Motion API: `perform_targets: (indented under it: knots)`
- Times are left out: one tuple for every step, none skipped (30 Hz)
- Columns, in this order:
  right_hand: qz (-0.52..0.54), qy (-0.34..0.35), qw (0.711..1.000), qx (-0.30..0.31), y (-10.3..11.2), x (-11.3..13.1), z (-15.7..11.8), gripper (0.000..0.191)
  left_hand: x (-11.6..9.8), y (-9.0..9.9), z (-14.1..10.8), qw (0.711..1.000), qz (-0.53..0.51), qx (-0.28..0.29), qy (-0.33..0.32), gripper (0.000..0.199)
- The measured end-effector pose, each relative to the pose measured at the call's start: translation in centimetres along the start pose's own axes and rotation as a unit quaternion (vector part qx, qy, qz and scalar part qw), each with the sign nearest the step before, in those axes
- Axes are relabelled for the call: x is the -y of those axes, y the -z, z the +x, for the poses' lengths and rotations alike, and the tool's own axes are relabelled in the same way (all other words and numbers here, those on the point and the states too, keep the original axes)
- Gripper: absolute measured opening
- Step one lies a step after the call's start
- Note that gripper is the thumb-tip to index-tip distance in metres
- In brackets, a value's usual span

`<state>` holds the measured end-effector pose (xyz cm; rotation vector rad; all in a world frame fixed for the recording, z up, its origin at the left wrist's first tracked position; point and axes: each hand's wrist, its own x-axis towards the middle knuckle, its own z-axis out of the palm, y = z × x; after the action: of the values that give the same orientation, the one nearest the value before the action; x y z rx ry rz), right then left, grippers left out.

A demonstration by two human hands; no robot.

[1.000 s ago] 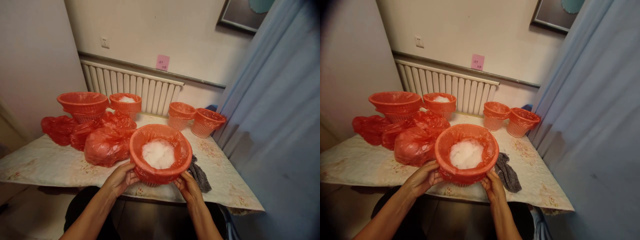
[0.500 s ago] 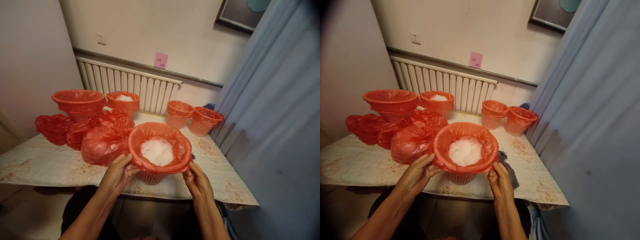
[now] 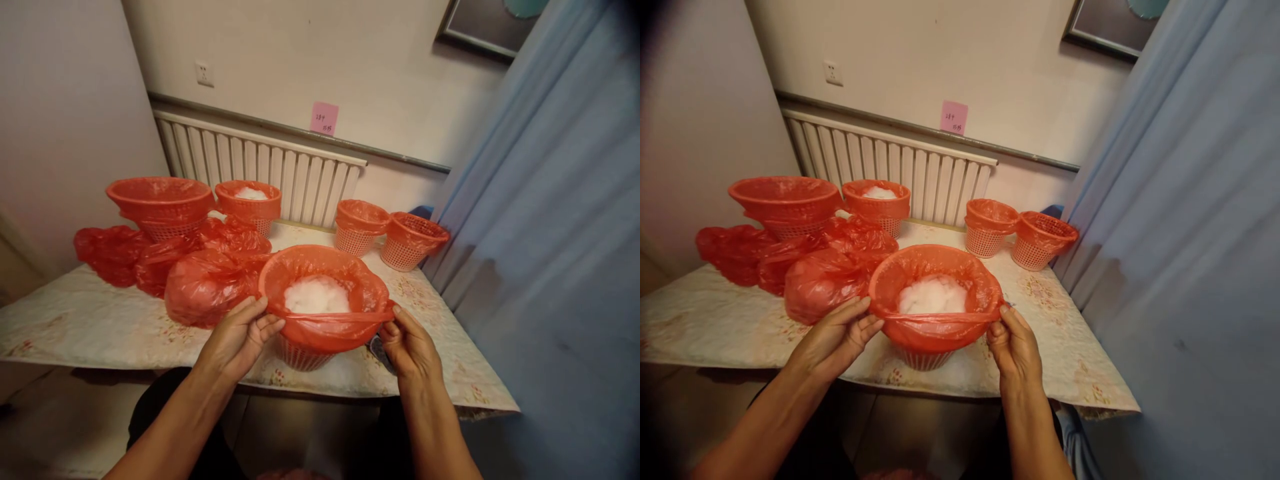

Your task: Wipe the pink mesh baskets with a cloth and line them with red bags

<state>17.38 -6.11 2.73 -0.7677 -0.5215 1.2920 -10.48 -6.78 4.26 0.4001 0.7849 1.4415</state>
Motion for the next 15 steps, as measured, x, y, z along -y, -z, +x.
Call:
perform_targets:
  knots:
    - [0.001,0.005,1.000,0.002,-0.3,0.3,0.0,0.023,-0.1,-0.1,0.0,1.000,0.002,0.010,-0.008,0.014]
    - [0.000,0.013,1.000,0.006,-0.5,0.5,0.1,0.023,-0.2,-0.1,0.0,1.000,0.007,0.019,-0.019,0.013]
    - [-0.008,0.022,1.000,0.013,-0.7,0.7,0.3,0.023,-0.3,-0.1,0.1,0.999,0.020,0.028,-0.029,0.013]
    - [-0.024,0.030,0.999,0.024,-0.8,0.8,0.6,0.023,-0.5,0.0,0.2,0.998,0.040,0.036,-0.038,0.012]
    - [-0.047,0.036,0.998,0.036,-0.7,0.9,1.0,0.023,-0.6,0.1,0.5,0.996,0.065,0.041,-0.048,0.011]
    - [-0.074,0.039,0.995,0.048,-0.6,1.0,1.6,0.023,-0.8,0.3,0.8,0.993,0.093,0.043,-0.058,0.010]
    - [-0.100,0.041,0.993,0.053,-0.3,1.0,2.2,0.024,-1.0,0.6,1.2,0.990,0.119,0.042,-0.069,0.011]
    - [-0.121,0.042,0.990,0.049,0.1,1.0,3.0,0.026,-1.2,1.0,1.7,0.986,0.141,0.035,-0.081,0.012]
    - [-0.140,0.041,0.989,0.034,0.6,0.9,3.8,0.028,-1.4,1.4,2.3,0.983,0.159,0.022,-0.094,0.014]
    - [-0.157,0.039,0.987,0.010,1.2,0.9,4.6,0.028,-1.6,1.9,3.0,0.979,0.174,0.003,-0.105,0.016]
    - [-0.175,0.035,0.984,-0.017,1.8,0.8,5.4,0.028,-1.7,2.3,3.8,0.975,0.189,-0.023,-0.111,0.016]
    - [-0.193,0.027,0.980,-0.043,2.4,0.7,6.1,0.028,-1.9,2.8,4.6,0.972,0.204,-0.051,-0.108,0.017]
    - [-0.209,0.010,0.976,-0.062,2.9,0.6,6.8,0.027,-2.0,3.2,5.4,0.969,0.218,-0.071,-0.091,0.018]
    - [-0.220,-0.016,0.973,-0.068,3.4,0.5,7.5,0.028,-2.2,3.6,6.2,0.969,0.227,-0.079,-0.059,0.020]
    - [-0.225,-0.048,0.971,-0.059,3.7,0.4,8.1,0.028,-2.3,3.9,6.9,0.970,0.231,-0.073,-0.013,0.024]
